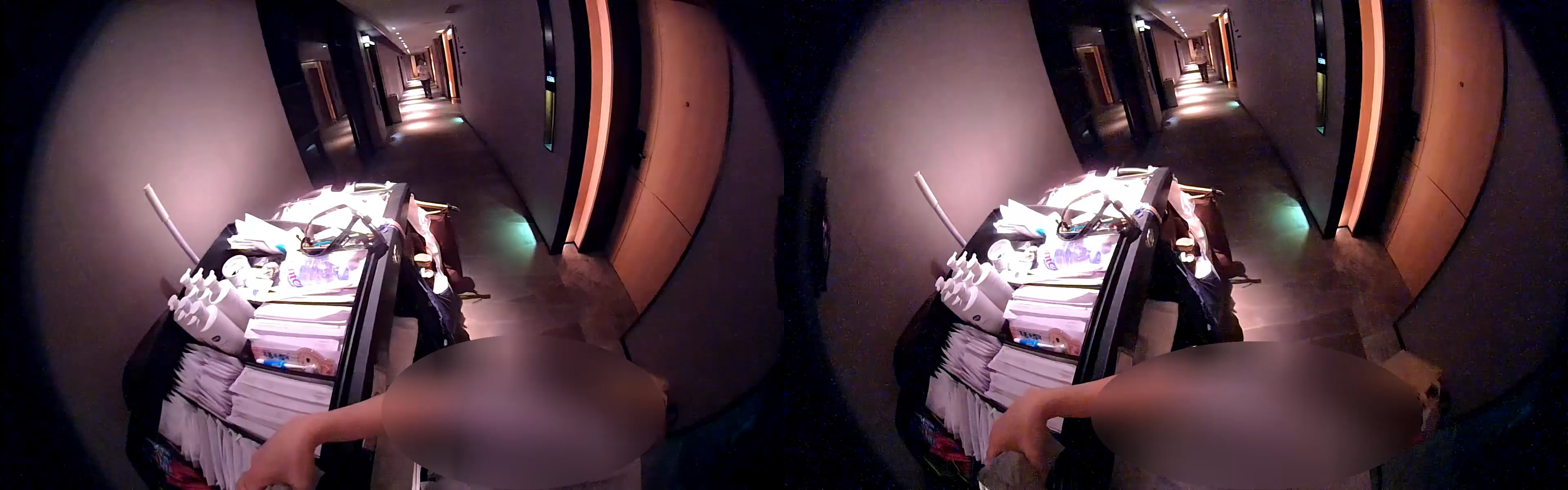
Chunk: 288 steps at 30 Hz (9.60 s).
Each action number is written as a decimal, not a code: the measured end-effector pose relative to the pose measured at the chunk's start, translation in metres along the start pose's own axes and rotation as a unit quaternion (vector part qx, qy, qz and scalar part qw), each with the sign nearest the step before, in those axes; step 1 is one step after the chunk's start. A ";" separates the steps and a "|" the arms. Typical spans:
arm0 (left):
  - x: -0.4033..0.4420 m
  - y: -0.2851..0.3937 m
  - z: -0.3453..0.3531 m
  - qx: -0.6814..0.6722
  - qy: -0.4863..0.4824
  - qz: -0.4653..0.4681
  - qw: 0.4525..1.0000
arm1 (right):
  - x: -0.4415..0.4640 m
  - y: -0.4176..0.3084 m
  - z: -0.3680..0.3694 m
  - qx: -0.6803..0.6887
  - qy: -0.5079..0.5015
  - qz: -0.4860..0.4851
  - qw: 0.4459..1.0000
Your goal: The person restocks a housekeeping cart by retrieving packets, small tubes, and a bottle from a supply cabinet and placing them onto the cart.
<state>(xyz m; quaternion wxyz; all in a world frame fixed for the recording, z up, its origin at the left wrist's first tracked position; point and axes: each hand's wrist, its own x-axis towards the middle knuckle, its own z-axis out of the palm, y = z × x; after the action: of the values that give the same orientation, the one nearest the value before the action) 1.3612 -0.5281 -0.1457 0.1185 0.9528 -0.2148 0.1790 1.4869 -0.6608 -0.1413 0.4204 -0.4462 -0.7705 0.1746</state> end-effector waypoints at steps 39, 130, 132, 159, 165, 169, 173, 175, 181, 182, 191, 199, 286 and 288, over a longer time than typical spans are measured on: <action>-0.011 -0.030 -0.001 -0.046 -0.035 0.029 0.998 | -0.011 -0.012 0.028 -0.268 -0.003 0.138 0.953; -0.019 0.079 0.010 -0.145 -0.119 -0.177 0.966 | 0.004 -0.025 0.025 -0.421 -0.074 0.212 0.879; -0.029 0.080 0.004 -0.136 -0.056 -0.138 0.979 | 0.003 -0.025 0.024 -0.424 -0.105 0.242 0.866; -0.024 0.050 0.005 0.013 0.091 -0.217 0.972 | -0.054 -0.064 -0.011 -0.256 0.029 0.297 0.920; -0.015 0.045 0.007 0.022 0.061 -0.189 0.980 | -0.036 -0.059 0.017 -0.364 -0.075 0.353 0.859; -0.015 0.045 0.007 0.053 0.069 -0.189 0.978 | -0.024 -0.040 0.025 -0.419 -0.166 0.371 0.812; -0.018 0.041 0.008 0.043 0.077 -0.177 0.980 | -0.011 -0.044 0.015 -0.390 -0.243 0.375 0.805; -0.018 0.039 0.005 0.049 0.066 -0.154 0.985 | -0.020 -0.036 0.012 -0.326 -0.188 0.368 0.850; -0.019 0.032 0.000 0.030 0.052 -0.129 0.990 | -0.027 -0.036 0.004 -0.259 -0.018 0.324 0.910; -0.019 0.032 0.002 0.025 0.055 -0.127 0.990 | -0.032 -0.038 -0.001 -0.196 -0.001 0.302 0.933; -0.013 0.014 0.000 0.017 -0.042 -0.050 0.998 | -0.018 -0.046 0.029 -0.422 -0.080 0.338 0.838; -0.012 0.009 0.006 0.026 -0.017 -0.046 0.998 | 0.004 -0.036 0.019 -0.332 -0.266 0.297 0.855; -0.798 1.459 0.174 0.313 0.698 -0.492 -0.416 | -0.318 -1.244 1.431 0.128 -0.891 -0.404 0.161; -0.802 1.538 0.161 0.369 0.649 -0.494 -0.445 | -0.377 -1.305 1.451 0.196 -0.881 -0.393 0.177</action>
<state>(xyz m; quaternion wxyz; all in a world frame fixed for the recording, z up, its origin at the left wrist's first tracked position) 0.0370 -1.6356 -0.3770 0.1768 0.3905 -0.7090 -0.5599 -0.2909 -1.5270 -0.3360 -0.4488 0.4597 -0.6476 0.4097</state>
